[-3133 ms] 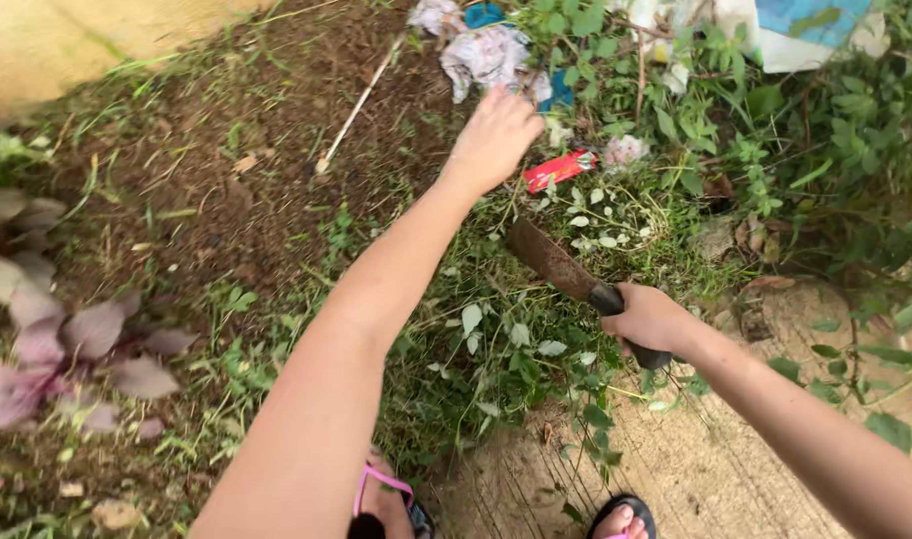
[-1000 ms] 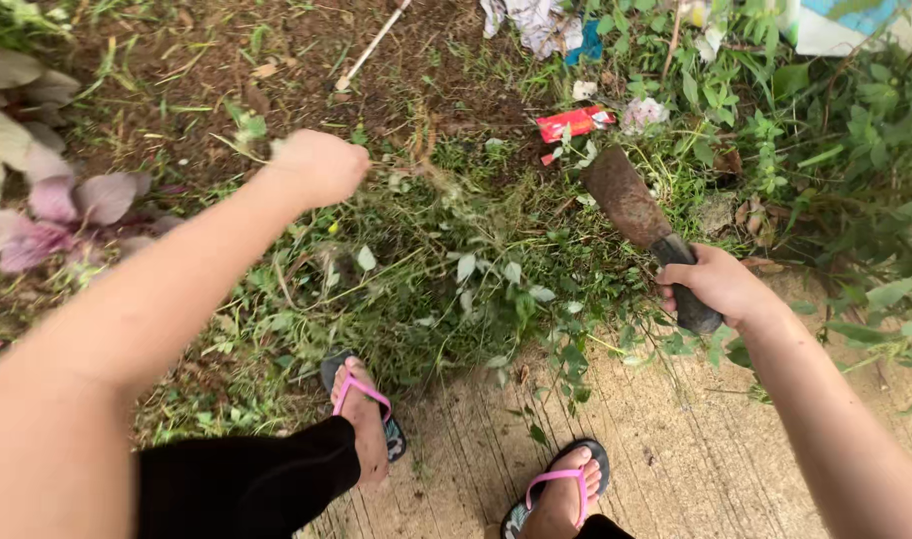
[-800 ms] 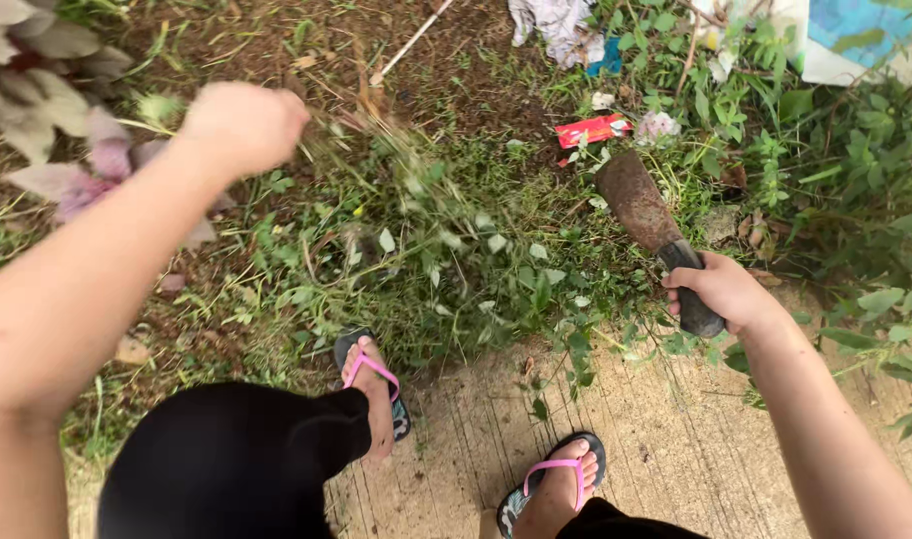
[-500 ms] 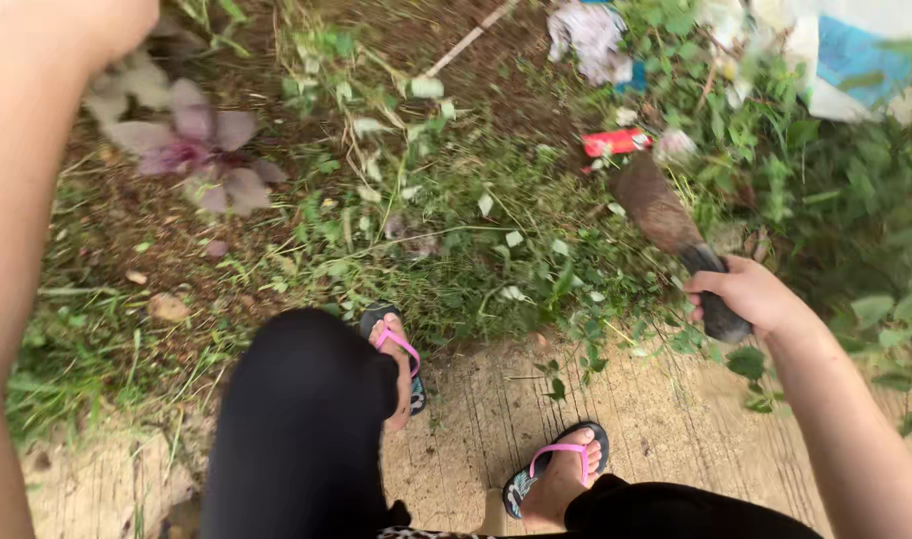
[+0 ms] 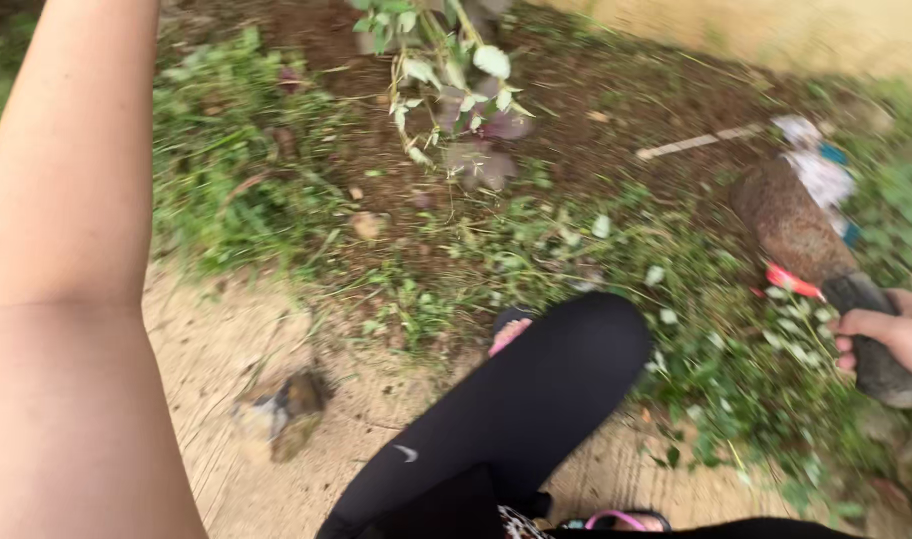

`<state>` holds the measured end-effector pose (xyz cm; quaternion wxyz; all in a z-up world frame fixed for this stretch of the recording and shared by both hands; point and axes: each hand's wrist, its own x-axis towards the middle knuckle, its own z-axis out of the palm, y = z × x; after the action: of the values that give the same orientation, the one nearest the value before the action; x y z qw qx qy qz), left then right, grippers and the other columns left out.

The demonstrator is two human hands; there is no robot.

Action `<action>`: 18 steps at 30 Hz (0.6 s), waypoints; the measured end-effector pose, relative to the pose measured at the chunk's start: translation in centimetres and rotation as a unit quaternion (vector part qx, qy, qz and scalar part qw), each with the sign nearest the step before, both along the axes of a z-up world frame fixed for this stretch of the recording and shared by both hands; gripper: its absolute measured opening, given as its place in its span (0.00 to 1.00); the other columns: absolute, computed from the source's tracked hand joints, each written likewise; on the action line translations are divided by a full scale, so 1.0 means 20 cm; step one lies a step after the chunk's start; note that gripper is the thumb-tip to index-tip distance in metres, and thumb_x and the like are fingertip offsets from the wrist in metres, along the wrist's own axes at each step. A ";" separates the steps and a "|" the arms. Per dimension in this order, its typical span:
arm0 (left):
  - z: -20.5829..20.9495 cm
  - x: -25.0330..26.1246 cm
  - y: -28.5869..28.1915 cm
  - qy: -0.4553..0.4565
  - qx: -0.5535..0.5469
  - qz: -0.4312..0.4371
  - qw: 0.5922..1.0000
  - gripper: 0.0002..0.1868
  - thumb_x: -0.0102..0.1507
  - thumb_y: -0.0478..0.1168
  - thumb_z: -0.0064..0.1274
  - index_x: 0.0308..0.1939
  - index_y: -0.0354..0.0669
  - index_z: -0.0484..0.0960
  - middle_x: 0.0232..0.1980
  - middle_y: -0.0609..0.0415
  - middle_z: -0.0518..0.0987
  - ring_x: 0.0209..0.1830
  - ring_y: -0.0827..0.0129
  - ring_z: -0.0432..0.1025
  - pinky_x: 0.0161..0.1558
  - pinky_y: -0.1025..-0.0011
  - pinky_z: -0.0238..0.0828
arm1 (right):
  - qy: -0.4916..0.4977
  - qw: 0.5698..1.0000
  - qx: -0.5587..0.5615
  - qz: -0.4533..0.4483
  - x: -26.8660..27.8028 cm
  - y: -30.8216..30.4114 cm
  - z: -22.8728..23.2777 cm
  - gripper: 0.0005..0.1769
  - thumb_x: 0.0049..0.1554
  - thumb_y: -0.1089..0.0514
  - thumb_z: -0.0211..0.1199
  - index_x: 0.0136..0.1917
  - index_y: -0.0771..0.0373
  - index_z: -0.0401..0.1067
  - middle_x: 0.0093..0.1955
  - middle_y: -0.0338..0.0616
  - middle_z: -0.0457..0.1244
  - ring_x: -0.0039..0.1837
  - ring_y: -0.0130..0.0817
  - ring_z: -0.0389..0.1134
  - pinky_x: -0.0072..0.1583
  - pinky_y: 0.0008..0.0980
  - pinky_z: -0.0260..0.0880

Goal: The person uses a hoe to loosen soil and remove weeds from a garden bed. They repeatedly strike the ground near plants and pull out unwanted vegetation by hand, clearing the area around the desired plants.

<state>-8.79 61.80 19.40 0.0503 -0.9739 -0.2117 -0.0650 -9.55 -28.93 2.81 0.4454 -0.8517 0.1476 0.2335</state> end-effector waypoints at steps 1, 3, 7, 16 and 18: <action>0.00 -0.07 0.09 0.006 -0.012 0.024 1.000 0.20 0.75 0.51 0.32 0.64 0.45 0.65 0.58 0.44 0.70 0.56 0.54 0.63 0.55 0.46 0.46 | -0.010 1.000 0.002 0.009 0.06 0.15 0.06 0.11 0.55 0.62 0.64 0.48 0.72 0.69 0.37 0.53 0.64 0.36 0.44 0.68 0.40 0.42 0.69; -0.01 -0.22 0.25 0.016 -0.033 0.066 0.997 0.21 0.75 0.52 0.30 0.66 0.46 0.62 0.61 0.44 0.69 0.59 0.54 0.61 0.57 0.45 0.43 | -0.016 0.998 0.024 0.053 0.17 0.53 0.20 0.11 0.55 0.62 0.64 0.47 0.72 0.69 0.37 0.52 0.64 0.35 0.42 0.68 0.39 0.41 0.69; -0.04 -0.40 0.48 0.018 -0.068 0.127 0.989 0.25 0.75 0.53 0.28 0.71 0.46 0.58 0.66 0.44 0.66 0.65 0.54 0.58 0.63 0.43 0.37 | -0.016 0.981 0.108 0.160 0.29 1.43 0.46 0.10 0.55 0.64 0.62 0.49 0.68 0.66 0.36 0.45 0.64 0.35 0.37 0.67 0.39 0.36 0.69; -0.13 -0.40 0.64 0.000 -0.128 0.109 0.986 0.34 0.74 0.56 0.22 0.81 0.47 0.48 0.77 0.43 0.60 0.79 0.54 0.51 0.75 0.38 0.23 | 0.012 0.947 0.173 0.271 0.19 2.62 0.52 0.09 0.54 0.64 0.62 0.47 0.69 0.68 0.37 0.44 0.65 0.35 0.34 0.68 0.39 0.33 0.70; -0.18 -0.37 0.56 -0.016 -0.145 0.059 0.987 0.32 0.75 0.57 0.23 0.78 0.45 0.58 0.76 0.46 0.64 0.78 0.57 0.54 0.76 0.40 0.25 | 0.020 0.951 0.161 0.264 0.20 2.61 0.50 0.09 0.54 0.64 0.62 0.48 0.69 0.69 0.37 0.45 0.65 0.35 0.35 0.68 0.39 0.34 0.71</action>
<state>-16.24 73.00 15.88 -0.0915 -0.9555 -0.2767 -0.0465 -5.64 23.24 12.79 0.4956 -0.7726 -0.1134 0.3803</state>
